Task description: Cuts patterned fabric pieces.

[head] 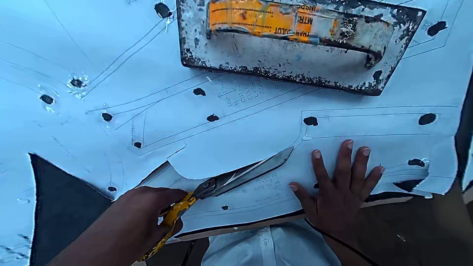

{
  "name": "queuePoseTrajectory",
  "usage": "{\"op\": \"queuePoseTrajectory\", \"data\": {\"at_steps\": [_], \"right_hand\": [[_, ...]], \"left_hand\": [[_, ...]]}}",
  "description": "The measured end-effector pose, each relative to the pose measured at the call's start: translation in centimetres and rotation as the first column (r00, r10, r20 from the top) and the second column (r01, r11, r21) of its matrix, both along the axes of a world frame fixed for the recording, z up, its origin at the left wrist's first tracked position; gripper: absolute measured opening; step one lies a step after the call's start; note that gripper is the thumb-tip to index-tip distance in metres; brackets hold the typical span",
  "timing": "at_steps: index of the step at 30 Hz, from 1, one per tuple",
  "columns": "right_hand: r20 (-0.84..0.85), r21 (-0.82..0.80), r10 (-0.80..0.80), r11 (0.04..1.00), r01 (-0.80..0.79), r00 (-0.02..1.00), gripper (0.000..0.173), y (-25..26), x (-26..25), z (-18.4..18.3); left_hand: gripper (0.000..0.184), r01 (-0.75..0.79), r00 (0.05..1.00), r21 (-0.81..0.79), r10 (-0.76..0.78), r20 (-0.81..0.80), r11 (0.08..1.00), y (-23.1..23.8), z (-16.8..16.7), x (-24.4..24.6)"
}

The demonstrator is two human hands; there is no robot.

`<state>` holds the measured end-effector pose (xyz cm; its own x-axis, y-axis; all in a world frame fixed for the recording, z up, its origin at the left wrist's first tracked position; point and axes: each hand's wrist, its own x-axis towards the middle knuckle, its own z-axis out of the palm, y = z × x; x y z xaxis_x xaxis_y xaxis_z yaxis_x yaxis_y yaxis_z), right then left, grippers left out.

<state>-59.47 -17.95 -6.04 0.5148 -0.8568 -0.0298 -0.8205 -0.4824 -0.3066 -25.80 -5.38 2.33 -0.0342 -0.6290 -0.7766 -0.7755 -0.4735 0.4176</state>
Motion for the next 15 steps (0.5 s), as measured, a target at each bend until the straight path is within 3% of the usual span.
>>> {"op": "queuePoseTrajectory", "data": {"at_steps": [15], "right_hand": [[0.008, 0.004, 0.004, 1.000, -0.004, 1.000, 0.069, -0.02, -0.01, 0.02]], "left_hand": [[0.026, 0.011, 1.000, -0.063, -0.011, 0.007, 0.998, 0.17, -0.07, -0.52]]}}
